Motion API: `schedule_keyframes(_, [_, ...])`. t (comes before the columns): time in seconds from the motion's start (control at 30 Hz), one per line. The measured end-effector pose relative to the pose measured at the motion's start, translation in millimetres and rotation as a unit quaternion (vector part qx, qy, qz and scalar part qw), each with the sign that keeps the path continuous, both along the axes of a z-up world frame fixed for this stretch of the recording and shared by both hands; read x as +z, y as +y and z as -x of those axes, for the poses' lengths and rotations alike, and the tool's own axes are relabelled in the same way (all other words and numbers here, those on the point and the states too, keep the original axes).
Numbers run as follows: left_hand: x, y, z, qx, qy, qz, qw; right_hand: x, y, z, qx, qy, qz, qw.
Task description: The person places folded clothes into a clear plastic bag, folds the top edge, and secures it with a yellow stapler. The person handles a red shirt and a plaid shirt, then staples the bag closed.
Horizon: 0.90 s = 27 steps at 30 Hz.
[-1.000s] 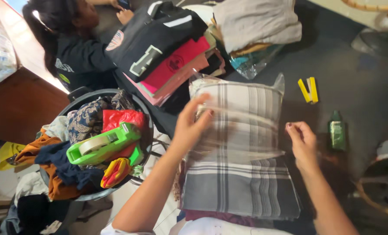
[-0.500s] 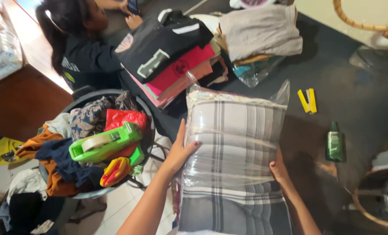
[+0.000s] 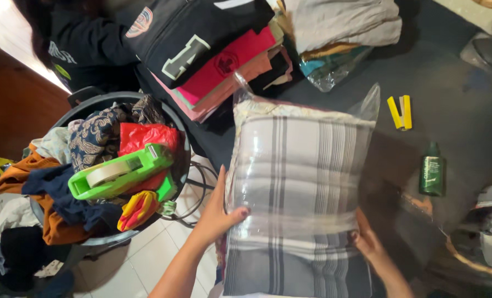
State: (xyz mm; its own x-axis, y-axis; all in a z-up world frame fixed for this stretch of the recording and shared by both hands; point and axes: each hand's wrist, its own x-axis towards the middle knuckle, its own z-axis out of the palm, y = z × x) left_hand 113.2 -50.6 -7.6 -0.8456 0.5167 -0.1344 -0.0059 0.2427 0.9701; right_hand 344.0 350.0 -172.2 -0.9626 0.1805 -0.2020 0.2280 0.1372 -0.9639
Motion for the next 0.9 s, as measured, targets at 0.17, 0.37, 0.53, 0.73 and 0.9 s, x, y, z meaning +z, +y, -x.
schedule_keyframes(0.17, [-25.3,16.7,63.1,-0.005,0.007,0.015,1.000,99.3,25.6,85.8,-0.071,-0.012,0.046,0.996])
schedule_keyframes(0.37, [-40.2,57.4,123.4,0.070,-0.203,-0.055,0.975,131.9,-2.2,170.7,-0.141,-0.001,0.069,0.988])
schedule_keyframes(0.53, [-36.0,60.3,92.3,0.004,-0.053,-0.059,0.997,111.5,-14.3,148.8,-0.134,0.100,-0.024,0.986])
schedule_keyframes(0.73, [-25.2,32.6,44.8,-0.019,-0.003,-0.084,0.996,65.5,-12.7,103.8,-0.105,0.123,-0.024,0.987])
schedule_keyframes(0.9, [-17.0,18.7,22.1,-0.011,-0.021,-0.050,0.998,52.2,-6.8,98.8,-0.087,0.121,-0.042,0.988])
